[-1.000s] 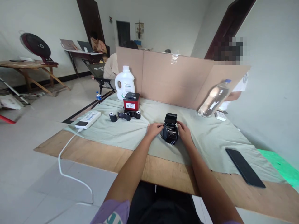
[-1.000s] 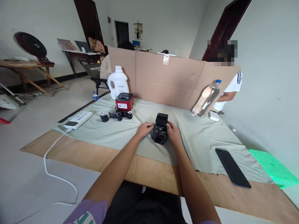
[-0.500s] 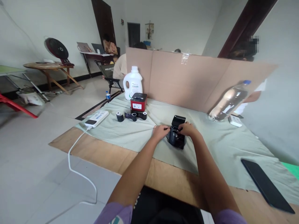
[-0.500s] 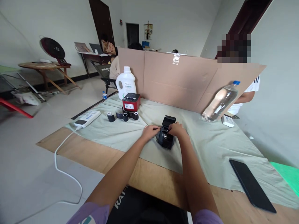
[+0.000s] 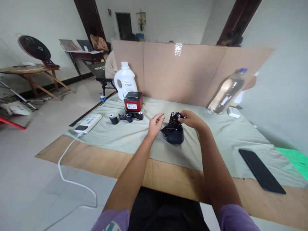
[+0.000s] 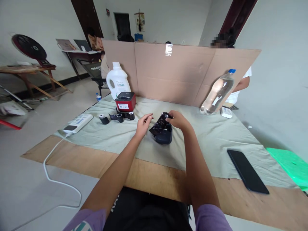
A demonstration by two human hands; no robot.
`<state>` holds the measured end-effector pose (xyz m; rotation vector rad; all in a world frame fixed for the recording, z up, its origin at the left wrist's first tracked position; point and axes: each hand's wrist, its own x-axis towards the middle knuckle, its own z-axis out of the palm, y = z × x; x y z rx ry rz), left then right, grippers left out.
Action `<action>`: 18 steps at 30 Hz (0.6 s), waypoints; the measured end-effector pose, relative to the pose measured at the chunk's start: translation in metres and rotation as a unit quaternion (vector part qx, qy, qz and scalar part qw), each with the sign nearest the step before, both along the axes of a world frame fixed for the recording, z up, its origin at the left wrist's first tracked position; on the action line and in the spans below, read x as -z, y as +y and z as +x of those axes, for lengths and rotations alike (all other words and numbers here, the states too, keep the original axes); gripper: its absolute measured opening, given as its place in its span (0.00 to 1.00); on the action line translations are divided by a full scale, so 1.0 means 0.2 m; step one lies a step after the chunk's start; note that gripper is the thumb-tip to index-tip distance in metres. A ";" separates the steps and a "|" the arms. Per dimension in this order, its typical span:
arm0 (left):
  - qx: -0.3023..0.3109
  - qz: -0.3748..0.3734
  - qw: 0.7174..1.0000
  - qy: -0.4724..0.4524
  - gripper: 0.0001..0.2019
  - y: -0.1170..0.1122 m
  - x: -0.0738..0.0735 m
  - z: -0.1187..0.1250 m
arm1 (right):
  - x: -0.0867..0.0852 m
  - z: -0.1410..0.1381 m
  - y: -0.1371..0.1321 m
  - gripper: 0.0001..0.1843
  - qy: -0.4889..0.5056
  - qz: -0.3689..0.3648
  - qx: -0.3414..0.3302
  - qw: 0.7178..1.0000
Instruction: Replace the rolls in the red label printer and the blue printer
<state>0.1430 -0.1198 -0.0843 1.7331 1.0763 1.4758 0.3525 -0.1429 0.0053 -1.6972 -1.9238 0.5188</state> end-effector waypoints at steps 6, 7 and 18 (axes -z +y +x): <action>0.046 0.146 0.987 0.040 0.22 -0.05 -0.11 -0.04 | -0.05 -0.14 -0.05 0.07 0.033 0.020 -0.102 0.994; 0.049 0.162 0.984 0.055 0.22 -0.05 -0.11 -0.05 | -0.05 -0.15 -0.06 0.08 0.043 0.019 -0.116 0.992; 0.027 0.110 0.993 0.028 0.26 -0.03 -0.08 -0.06 | -0.05 -0.20 -0.07 0.10 0.214 -0.004 -0.123 0.969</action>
